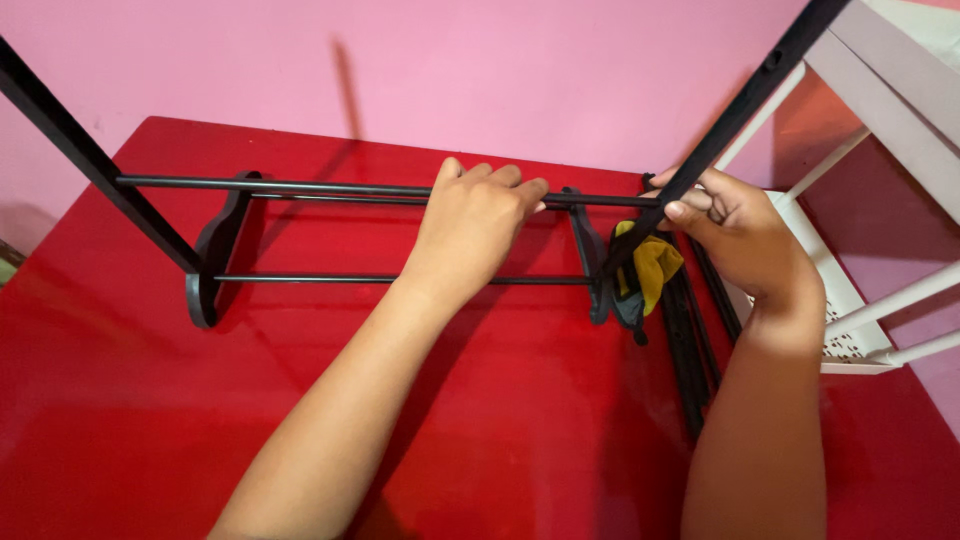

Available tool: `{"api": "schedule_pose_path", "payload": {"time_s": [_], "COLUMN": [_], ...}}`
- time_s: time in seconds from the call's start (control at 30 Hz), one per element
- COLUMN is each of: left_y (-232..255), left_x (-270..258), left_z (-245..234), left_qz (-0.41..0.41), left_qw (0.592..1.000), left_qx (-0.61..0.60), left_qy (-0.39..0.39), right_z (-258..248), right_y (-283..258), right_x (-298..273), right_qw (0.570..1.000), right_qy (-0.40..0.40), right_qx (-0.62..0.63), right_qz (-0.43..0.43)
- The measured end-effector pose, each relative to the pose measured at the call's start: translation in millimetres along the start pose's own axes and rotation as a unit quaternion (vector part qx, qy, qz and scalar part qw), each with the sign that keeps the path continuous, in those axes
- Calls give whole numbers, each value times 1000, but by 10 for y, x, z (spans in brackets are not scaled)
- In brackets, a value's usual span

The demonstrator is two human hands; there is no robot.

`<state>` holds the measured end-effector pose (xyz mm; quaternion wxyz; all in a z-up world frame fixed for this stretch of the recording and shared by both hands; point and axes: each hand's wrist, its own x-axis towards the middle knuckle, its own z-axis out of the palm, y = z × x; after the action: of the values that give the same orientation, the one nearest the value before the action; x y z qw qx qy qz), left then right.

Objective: The person assembles a black metal frame on a red table. They connect two curved end pieces with two long rods, then attach two vertical legs to the frame. The person uses a yellow cloth to wipe the frame during assembly.

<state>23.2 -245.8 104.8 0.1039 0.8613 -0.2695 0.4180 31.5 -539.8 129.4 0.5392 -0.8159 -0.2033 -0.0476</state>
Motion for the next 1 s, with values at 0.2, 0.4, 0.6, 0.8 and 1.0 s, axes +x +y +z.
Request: {"api": "schedule_pose_path", "payload": {"time_s": [0.2,0.4,0.6,0.8,1.0], "left_y": [-32,-35,-4,-78,-132], "left_x": [-8,-51,-59,-98,-110], "left_z": [67,104,173,102,-21], "left_qz": [6,0,-24,-23,-16], "left_qw": [1000,1000,997,996,986], "left_qx": [2,-11,-7,-75,-165], "left_qy": [0,20,66,31,0], "right_z": [125,33,30,253,-18], "right_y": [-17,66,661,1211,804], "right_x": [-2,-4,125,284,144], "right_qw": [1000,1000,936,886,934], "right_qy": [10,-12,-52,-93,-77], "right_qx": [23,3,-315,-410,-305], "right_qz": [7,29,145,196,169]}}
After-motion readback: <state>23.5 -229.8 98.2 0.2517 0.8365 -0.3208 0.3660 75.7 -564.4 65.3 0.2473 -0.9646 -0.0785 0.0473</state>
